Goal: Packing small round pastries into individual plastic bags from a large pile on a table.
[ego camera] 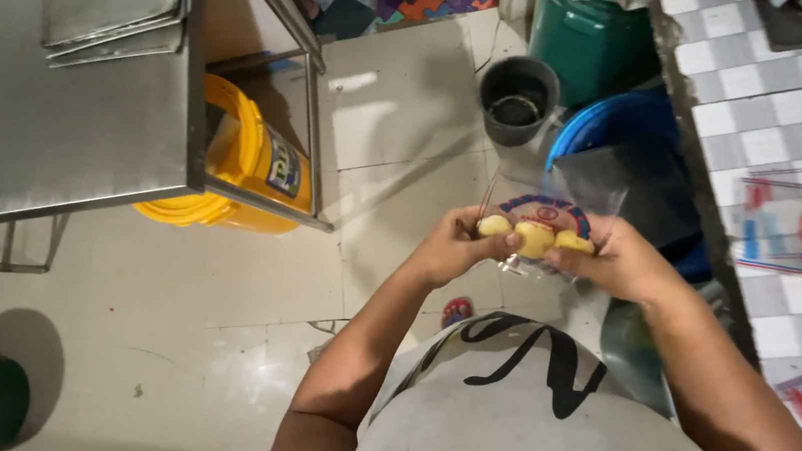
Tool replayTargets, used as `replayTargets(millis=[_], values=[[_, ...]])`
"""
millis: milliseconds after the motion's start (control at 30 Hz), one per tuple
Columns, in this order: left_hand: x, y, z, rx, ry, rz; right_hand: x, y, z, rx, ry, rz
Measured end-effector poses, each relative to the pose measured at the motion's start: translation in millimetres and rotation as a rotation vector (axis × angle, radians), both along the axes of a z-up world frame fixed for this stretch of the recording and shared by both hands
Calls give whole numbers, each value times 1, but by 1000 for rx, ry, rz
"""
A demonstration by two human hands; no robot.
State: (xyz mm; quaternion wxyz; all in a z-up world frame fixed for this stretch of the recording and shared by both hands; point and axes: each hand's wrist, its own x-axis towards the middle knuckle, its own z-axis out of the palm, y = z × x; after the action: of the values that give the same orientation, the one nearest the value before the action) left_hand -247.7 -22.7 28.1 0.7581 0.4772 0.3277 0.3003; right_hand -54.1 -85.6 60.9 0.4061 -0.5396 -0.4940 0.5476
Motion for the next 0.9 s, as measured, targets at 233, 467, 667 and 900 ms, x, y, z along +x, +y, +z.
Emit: replayTargets(millis=[233, 467, 667, 900], values=[[-37, 22, 16, -16, 94, -160, -32, 13, -7, -25, 85, -60], [-23, 25, 6, -34, 83, -111, -31, 12, -41, 37, 64, -265], [1, 16, -11, -56, 66, -6, -18, 0, -29, -75, 390, -307], [33, -2, 12, -8, 92, 8, 13, -11, 8, 22, 178, -174]])
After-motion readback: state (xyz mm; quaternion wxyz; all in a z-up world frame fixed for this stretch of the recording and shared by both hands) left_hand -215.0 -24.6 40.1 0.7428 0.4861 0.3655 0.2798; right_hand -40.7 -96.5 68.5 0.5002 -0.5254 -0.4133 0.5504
